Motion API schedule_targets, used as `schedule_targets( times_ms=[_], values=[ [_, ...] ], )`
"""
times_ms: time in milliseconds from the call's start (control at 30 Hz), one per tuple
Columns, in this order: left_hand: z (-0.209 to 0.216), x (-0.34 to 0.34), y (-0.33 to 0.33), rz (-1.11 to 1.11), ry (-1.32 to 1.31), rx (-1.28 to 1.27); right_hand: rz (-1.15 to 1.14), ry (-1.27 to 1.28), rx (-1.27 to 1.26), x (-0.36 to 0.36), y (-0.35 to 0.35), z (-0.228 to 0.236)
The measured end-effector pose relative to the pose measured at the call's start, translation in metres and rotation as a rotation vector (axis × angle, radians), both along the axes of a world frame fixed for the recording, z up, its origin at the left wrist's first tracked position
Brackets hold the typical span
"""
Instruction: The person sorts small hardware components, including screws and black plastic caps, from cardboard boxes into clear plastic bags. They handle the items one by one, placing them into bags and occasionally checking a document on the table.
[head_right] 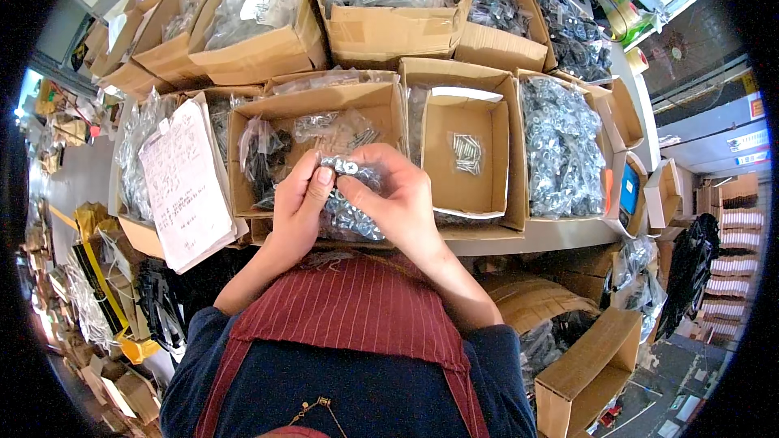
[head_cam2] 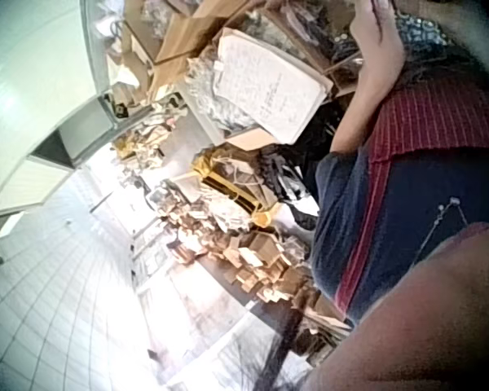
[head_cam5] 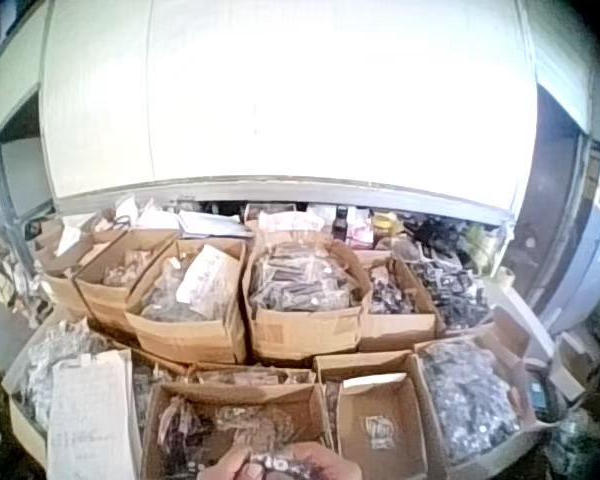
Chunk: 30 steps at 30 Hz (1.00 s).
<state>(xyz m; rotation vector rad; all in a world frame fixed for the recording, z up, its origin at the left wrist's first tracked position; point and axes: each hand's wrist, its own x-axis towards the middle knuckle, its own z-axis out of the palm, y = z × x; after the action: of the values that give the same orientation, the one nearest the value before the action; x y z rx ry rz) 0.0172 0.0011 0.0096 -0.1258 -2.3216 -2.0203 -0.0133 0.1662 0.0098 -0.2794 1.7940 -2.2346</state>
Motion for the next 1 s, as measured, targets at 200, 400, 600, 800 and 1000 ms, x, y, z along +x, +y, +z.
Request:
schedule_targets(
  times_ms=[200, 400, 600, 800, 1000],
  values=[
    [-0.003, -0.002, -0.001, -0.02, -0.055, 0.17, 0.016, 0.008, 0.005, -0.001, 0.001, -0.001],
    [-0.013, -0.002, -0.002, -0.012, -0.102, 0.348, 0.026, -0.006, -0.004, 0.0, 0.001, -0.001],
    [-0.005, -0.001, -0.003, -0.042, -0.187, 0.265, 0.111, 0.034, -0.02, -0.001, 0.005, 0.002],
    [0.021, -0.004, -0.017, -0.086, -0.28, 0.156, -0.147, 0.032, -0.123, -0.001, 0.029, 0.006],
    [0.023, 0.002, -0.071, 0.298, 0.02, 0.231, -0.531, 0.115, -0.121, -0.024, 0.099, 0.027]
  ],
)
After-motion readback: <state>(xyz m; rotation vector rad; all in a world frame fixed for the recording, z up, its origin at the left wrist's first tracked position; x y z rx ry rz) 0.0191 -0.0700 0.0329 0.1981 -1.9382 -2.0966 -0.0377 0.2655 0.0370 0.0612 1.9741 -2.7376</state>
